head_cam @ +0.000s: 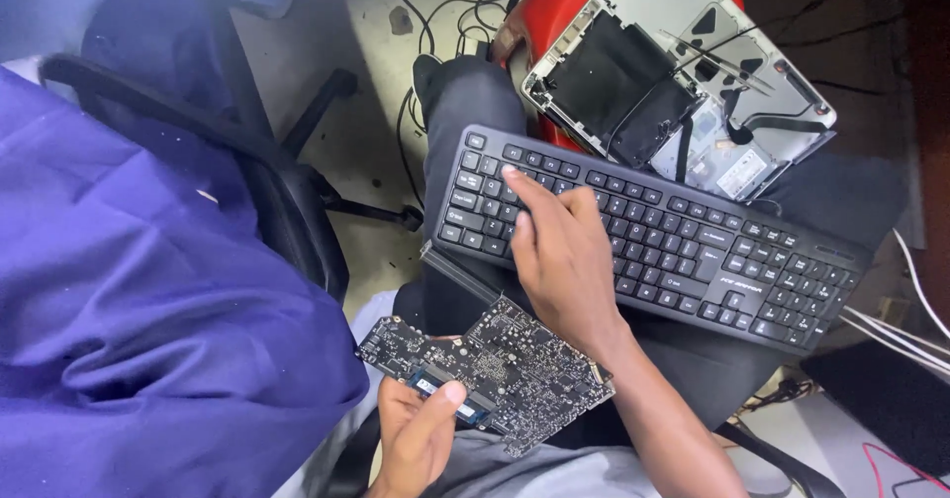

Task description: A person at a repair bench inspects a laptop motherboard while using a keyboard and mouse to look up information.

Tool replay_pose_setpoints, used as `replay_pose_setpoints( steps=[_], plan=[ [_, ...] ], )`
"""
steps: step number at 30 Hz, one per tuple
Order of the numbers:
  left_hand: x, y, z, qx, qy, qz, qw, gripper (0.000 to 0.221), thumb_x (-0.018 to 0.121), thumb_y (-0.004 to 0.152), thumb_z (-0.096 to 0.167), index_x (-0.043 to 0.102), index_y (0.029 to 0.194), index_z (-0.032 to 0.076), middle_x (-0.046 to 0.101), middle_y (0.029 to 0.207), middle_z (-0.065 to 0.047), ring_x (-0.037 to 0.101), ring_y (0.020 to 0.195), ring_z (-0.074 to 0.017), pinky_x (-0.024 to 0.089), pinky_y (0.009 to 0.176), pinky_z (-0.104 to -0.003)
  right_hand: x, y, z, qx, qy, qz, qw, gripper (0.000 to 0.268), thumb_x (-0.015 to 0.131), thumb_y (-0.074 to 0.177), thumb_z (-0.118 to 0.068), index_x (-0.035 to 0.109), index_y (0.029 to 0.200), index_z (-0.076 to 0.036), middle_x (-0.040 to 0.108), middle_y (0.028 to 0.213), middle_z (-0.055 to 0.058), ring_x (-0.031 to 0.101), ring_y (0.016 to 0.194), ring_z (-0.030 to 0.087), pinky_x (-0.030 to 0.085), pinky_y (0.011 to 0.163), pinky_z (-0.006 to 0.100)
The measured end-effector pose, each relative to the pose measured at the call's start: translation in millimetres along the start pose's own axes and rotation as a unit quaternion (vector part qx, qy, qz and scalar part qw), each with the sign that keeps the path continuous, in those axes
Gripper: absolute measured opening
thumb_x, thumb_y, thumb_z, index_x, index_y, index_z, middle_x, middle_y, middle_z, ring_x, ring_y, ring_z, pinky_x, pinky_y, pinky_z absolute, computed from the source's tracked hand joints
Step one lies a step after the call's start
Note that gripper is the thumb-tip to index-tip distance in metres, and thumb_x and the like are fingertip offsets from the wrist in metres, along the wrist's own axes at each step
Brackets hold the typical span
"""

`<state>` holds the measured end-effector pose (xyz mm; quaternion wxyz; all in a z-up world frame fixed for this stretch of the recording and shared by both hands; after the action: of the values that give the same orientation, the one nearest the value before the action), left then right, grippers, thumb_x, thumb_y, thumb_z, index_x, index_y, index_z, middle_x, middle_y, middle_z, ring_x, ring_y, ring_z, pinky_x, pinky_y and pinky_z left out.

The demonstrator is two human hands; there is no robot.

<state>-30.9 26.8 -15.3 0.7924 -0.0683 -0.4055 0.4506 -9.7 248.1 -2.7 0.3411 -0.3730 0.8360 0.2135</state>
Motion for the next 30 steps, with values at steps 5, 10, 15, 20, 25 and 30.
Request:
replay_pose_setpoints(
  steps=[5,10,15,20,25,30],
  plan=[
    [4.5,-4.2,0.1,-0.042,0.005,0.03,0.999,0.043,0.067,0.084,-0.004,0.06,0.125,-0.014,0.072,0.117,-0.032,0.069,0.115,-0.0433,0.049,0.107,-0.056,-3.7,-13.6,-3.8,-0.036,-0.001,-0.004,0.999,0.045,0.053,0.107,-0.009,0.045,0.15,0.002,0.054,0.156,0.017,0.061,0.115,0.029,0.042,0.098,0.037],
    [-7.7,-6.3,-6.4,-0.038,0.035,0.042,0.998,0.042,0.068,0.083,-0.003,0.061,0.123,-0.015,0.073,0.111,-0.033,0.072,0.105,-0.0432,0.056,0.096,-0.056,-34.9,-63.1,25.1,0.112,-0.047,0.123,0.985,0.034,0.054,0.104,-0.018,0.066,0.134,-0.007,0.07,0.128,0.005,0.052,0.097,0.023,0.042,0.09,0.035],
    [7.4,-2.9,-5.5,-0.065,0.048,0.024,0.996,0.037,0.068,0.085,-0.002,0.062,0.118,-0.016,0.075,0.104,-0.029,0.073,0.101,-0.0414,0.056,0.095,-0.053,-58.0,-78.9,35.9,0.149,-0.067,0.188,0.968,0.03,0.054,0.104,-0.003,0.063,0.132,0.005,0.072,0.127,0.008,0.044,0.096,0.025,0.05,0.081,0.032],
    [-2.7,-10.0,-20.3,-0.033,0.08,0.025,0.996,0.031,0.07,0.084,-0.005,0.064,0.115,-0.008,0.076,0.103,-0.024,0.075,0.093,-0.035,0.061,0.087,-0.049,-58.6,-77.5,46.1,0.155,-0.096,0.106,0.977,0.033,0.052,0.106,-0.007,0.064,0.137,-0.003,0.069,0.128,0.01,0.049,0.092,0.029,0.038,0.092,0.04],
    [10.9,-3.9,-2.6,-0.081,0.184,0.014,0.98,0.037,0.075,0.087,0.011,0.068,0.117,-0.008,0.078,0.099,-0.017,0.075,0.086,-0.0265,0.062,0.081,-0.039,-39.8,-106.7,42.8,0.068,-0.043,0.202,0.976,0.022,0.057,0.11,-0.002,0.062,0.126,0.012,0.074,0.117,0.022,0.047,0.095,0.029,0.046,0.078,0.036],
    [21.6,0.1,9.8,-0.069,0.216,-0.031,0.973,0.029,0.074,0.091,0.017,0.069,0.11,-0.004,0.076,0.095,-0.008,0.073,0.091,-0.0194,0.058,0.086,-0.036,-15.8,-127.5,38.2,0.122,0.011,0.193,0.973,0.019,0.06,0.107,0.0,0.07,0.116,0.013,0.075,0.109,0.022,0.053,0.103,0.029,0.049,0.075,0.034]
  ],
)
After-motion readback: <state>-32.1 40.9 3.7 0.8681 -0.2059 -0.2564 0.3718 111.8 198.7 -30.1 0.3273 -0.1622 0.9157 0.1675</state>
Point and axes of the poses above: each hand's wrist, its own y-axis towards the middle knuckle, its own x-axis out of the palm, z = x × y, the point moved 4 cm from there along y, towards the middle knuckle
